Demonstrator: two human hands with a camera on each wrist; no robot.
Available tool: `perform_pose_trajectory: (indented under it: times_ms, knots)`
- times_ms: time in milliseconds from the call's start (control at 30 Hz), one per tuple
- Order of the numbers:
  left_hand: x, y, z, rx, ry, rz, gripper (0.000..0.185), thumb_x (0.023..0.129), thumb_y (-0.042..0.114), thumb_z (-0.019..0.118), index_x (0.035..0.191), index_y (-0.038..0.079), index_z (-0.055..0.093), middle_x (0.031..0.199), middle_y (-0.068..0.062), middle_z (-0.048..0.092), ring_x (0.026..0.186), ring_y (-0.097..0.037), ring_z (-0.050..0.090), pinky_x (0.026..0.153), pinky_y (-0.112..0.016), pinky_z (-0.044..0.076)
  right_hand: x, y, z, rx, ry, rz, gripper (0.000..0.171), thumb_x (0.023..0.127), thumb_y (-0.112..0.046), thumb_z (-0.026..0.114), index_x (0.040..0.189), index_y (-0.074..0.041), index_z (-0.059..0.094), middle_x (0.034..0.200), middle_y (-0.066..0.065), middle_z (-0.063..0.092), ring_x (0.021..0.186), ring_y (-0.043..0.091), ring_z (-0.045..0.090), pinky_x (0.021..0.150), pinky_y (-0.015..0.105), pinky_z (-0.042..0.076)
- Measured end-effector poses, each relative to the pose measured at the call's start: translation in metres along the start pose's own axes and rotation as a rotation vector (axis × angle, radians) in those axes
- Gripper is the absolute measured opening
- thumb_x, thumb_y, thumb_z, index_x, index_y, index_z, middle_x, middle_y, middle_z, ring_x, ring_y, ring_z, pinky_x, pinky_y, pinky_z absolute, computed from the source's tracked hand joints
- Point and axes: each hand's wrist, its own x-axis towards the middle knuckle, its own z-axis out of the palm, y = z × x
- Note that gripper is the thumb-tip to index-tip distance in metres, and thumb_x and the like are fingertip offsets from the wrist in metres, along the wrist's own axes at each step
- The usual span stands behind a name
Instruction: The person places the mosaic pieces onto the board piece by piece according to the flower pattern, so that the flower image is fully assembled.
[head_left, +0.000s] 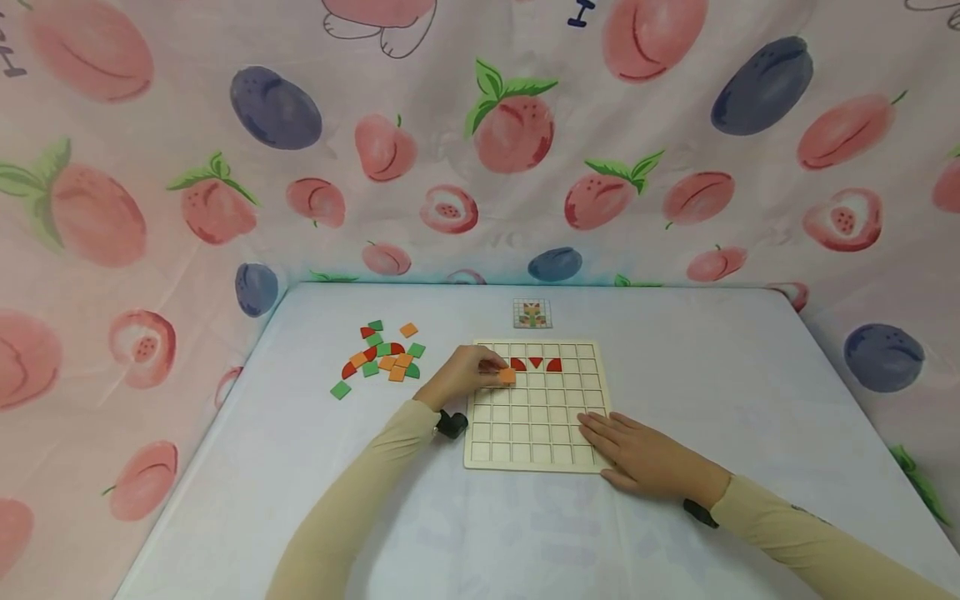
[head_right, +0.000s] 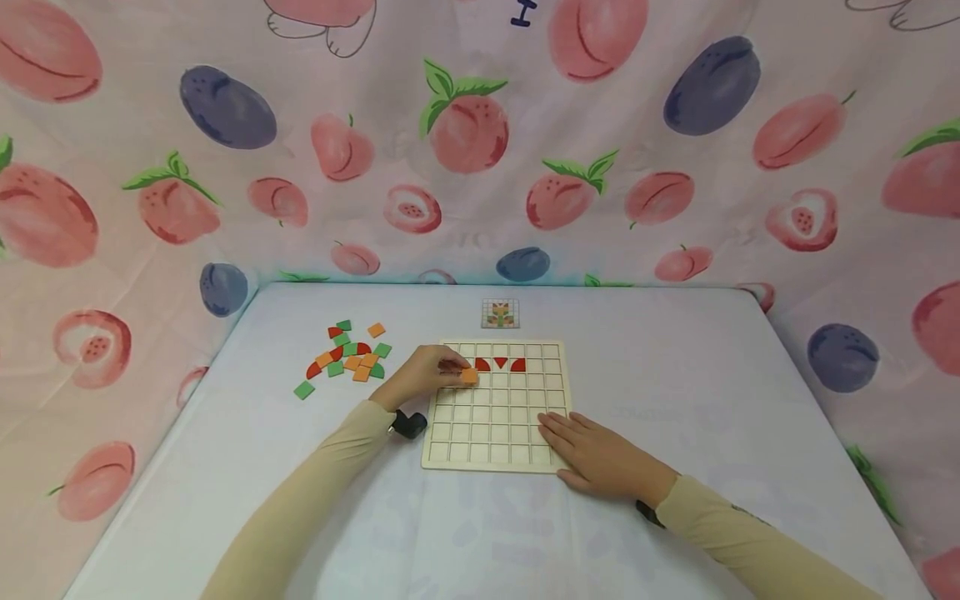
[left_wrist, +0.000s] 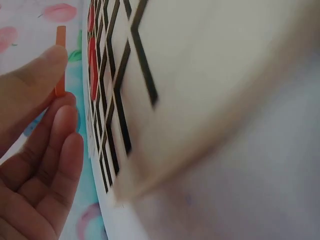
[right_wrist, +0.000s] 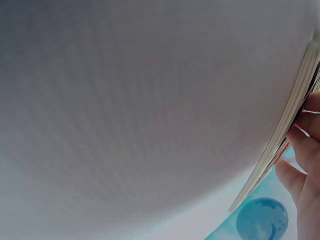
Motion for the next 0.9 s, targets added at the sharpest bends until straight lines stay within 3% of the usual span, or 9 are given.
perform_pose_trajectory:
  times_ms: [67, 167, 267, 433, 600, 667, 733, 833, 900]
  knots:
    - [0.004, 0.001, 0.002, -0.006, -0.011, -0.011, 0.027, 0.082, 0.017, 0.072, 0.107, 0.007, 0.07, 0.109, -0.007, 0.067, 0.098, -0.017, 0.064, 0.084, -0.025, 0.052, -0.001, 0.0, 0.001, -0.004, 0.015, -0.005, 0.063, 0.093, -0.039, 0.054, 0.142, -0.002, 0.039, 0.149, 0.011, 0.037, 0.136, 0.026, 0.039, 0.112, 0.038, 0.028]
    - [0.009, 0.002, 0.005, 0.006, -0.022, -0.002, 0.027, 0.082, 0.018, 0.073, 0.107, 0.007, 0.07, 0.108, -0.007, 0.067, 0.095, -0.016, 0.064, 0.081, -0.024, 0.052, -0.001, 0.001, 0.002, -0.013, 0.042, -0.015, 0.063, 0.092, -0.039, 0.055, 0.14, -0.002, 0.041, 0.148, 0.012, 0.039, 0.135, 0.025, 0.04, 0.117, 0.028, 0.008]
    - [0.012, 0.004, 0.006, 0.028, -0.031, 0.01, 0.027, 0.081, 0.017, 0.073, 0.106, 0.007, 0.07, 0.104, -0.006, 0.068, 0.09, -0.015, 0.063, 0.078, -0.023, 0.052, -0.001, 0.002, 0.002, -0.008, 0.05, -0.023, 0.063, 0.093, -0.039, 0.055, 0.14, -0.001, 0.041, 0.148, 0.012, 0.039, 0.135, 0.026, 0.04, 0.115, 0.022, -0.005]
    - [0.015, 0.006, 0.008, 0.069, -0.046, 0.008, 0.025, 0.081, 0.017, 0.074, 0.103, 0.008, 0.071, 0.096, -0.003, 0.07, 0.083, -0.011, 0.059, 0.073, -0.02, 0.049, 0.0, 0.002, 0.002, -0.01, 0.026, -0.015, 0.063, 0.094, -0.041, 0.051, 0.142, -0.002, 0.038, 0.15, 0.011, 0.036, 0.136, 0.026, 0.038, 0.113, 0.028, 0.007]
    - [0.018, 0.008, 0.01, 0.1, -0.048, 0.009, 0.024, 0.079, 0.018, 0.075, 0.102, 0.008, 0.072, 0.094, -0.003, 0.07, 0.079, -0.01, 0.057, 0.07, -0.02, 0.048, 0.0, 0.002, 0.003, -0.009, 0.014, -0.011, 0.063, 0.094, -0.041, 0.05, 0.143, -0.003, 0.038, 0.151, 0.011, 0.035, 0.137, 0.026, 0.037, 0.115, 0.021, -0.009]
    - [0.019, 0.008, 0.011, 0.11, -0.048, 0.01, 0.025, 0.079, 0.018, 0.075, 0.101, 0.009, 0.073, 0.094, -0.003, 0.069, 0.079, -0.01, 0.057, 0.071, -0.02, 0.048, -0.001, 0.003, 0.004, -0.016, 0.011, -0.009, 0.063, 0.094, -0.041, 0.05, 0.143, -0.003, 0.038, 0.151, 0.011, 0.035, 0.137, 0.025, 0.037, 0.117, 0.024, -0.003]
    - [0.02, 0.008, 0.012, 0.119, -0.051, 0.007, 0.025, 0.079, 0.018, 0.076, 0.102, 0.009, 0.073, 0.095, -0.003, 0.069, 0.08, -0.01, 0.058, 0.072, -0.02, 0.048, -0.001, 0.003, 0.004, -0.02, 0.005, -0.005, 0.063, 0.094, -0.041, 0.05, 0.143, -0.003, 0.038, 0.151, 0.01, 0.035, 0.138, 0.025, 0.036, 0.118, 0.031, 0.012]
    - [0.021, 0.009, 0.013, 0.114, -0.056, -0.004, 0.026, 0.078, 0.018, 0.076, 0.102, 0.01, 0.072, 0.096, -0.003, 0.069, 0.081, -0.01, 0.058, 0.074, -0.021, 0.049, -0.001, 0.003, 0.004, -0.013, -0.012, 0.001, 0.063, 0.094, -0.041, 0.05, 0.143, -0.003, 0.037, 0.151, 0.01, 0.034, 0.138, 0.025, 0.036, 0.109, 0.041, 0.031]
    - [0.022, 0.01, 0.014, 0.11, -0.057, -0.009, 0.026, 0.077, 0.018, 0.077, 0.101, 0.01, 0.072, 0.096, -0.003, 0.068, 0.081, -0.01, 0.058, 0.074, -0.022, 0.049, -0.001, 0.003, 0.004, -0.004, -0.025, 0.006, 0.063, 0.095, -0.042, 0.05, 0.143, -0.003, 0.037, 0.152, 0.011, 0.033, 0.138, 0.025, 0.035, 0.108, 0.043, 0.034]
